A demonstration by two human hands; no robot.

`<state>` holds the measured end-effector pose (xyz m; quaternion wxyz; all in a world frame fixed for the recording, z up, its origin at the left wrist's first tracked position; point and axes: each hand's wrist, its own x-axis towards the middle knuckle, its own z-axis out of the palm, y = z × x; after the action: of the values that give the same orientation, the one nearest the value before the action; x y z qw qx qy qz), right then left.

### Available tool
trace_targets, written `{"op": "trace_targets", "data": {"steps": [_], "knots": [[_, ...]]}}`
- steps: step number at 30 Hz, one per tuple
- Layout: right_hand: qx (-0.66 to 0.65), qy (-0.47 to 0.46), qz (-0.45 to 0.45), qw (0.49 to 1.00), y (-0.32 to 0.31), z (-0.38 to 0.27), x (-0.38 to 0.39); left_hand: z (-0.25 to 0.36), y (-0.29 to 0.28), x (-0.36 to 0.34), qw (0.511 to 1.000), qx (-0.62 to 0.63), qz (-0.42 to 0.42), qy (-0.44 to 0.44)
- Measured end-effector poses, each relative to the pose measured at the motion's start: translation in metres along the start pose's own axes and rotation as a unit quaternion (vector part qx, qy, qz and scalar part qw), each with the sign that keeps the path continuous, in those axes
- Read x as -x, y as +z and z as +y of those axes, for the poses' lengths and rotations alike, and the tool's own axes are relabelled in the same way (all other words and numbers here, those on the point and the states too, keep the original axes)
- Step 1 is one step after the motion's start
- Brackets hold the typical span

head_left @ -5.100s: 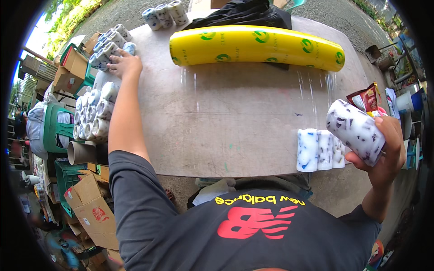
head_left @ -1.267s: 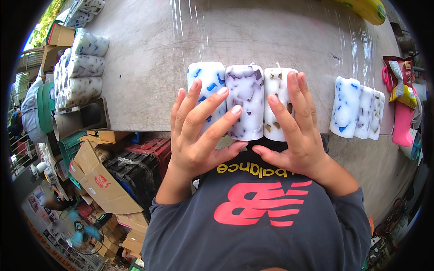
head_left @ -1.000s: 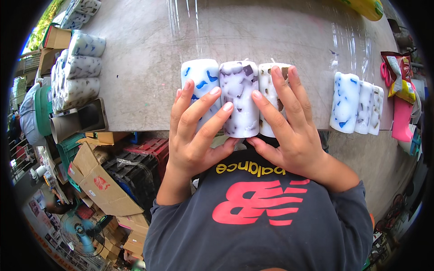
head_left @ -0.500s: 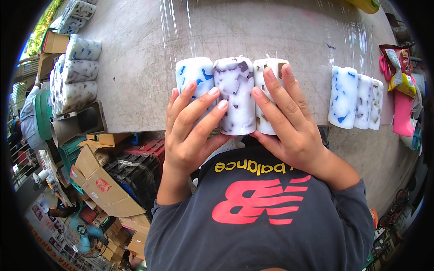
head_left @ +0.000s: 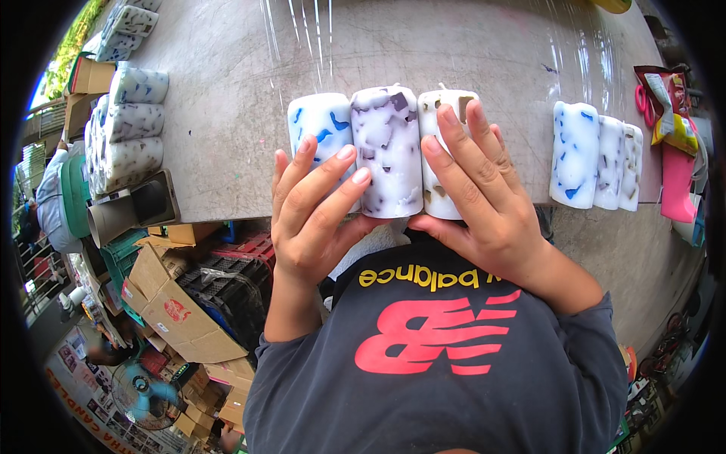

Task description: The person gathers cylindrical candles with blue and purple patterns, aligns them in groups of three, and wraps each group with plastic wrap. They use scissors to cut the wrap and place the wrapped bundles on the table.

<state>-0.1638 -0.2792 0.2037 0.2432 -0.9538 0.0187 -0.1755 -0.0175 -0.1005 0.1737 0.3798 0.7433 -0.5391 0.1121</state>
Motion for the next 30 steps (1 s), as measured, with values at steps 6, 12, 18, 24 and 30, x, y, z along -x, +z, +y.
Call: {"op": "trace_targets", "data": {"steps": [6,12,18,24,30], "knots": [[0.007,-0.02,0.026,0.999,-0.002,0.001,0.003,-0.004,0.002,0.0,0.999,0.005,0.026,0.018],[0.005,-0.02,0.032,0.999,-0.003,0.003,0.005,-0.006,0.002,0.001,0.999,0.037,0.021,0.018],[-0.022,-0.006,0.023,0.999,-0.001,0.003,0.001,-0.012,0.005,-0.005,0.997,0.033,0.056,0.05],[-0.052,-0.015,0.043,0.998,0.009,0.007,-0.005,-0.006,0.0,-0.008,0.996,0.076,0.012,-0.048],[-0.041,-0.002,0.033,0.999,0.01,0.003,-0.009,-0.011,-0.002,-0.003,0.997,0.063,0.023,-0.04]]}}
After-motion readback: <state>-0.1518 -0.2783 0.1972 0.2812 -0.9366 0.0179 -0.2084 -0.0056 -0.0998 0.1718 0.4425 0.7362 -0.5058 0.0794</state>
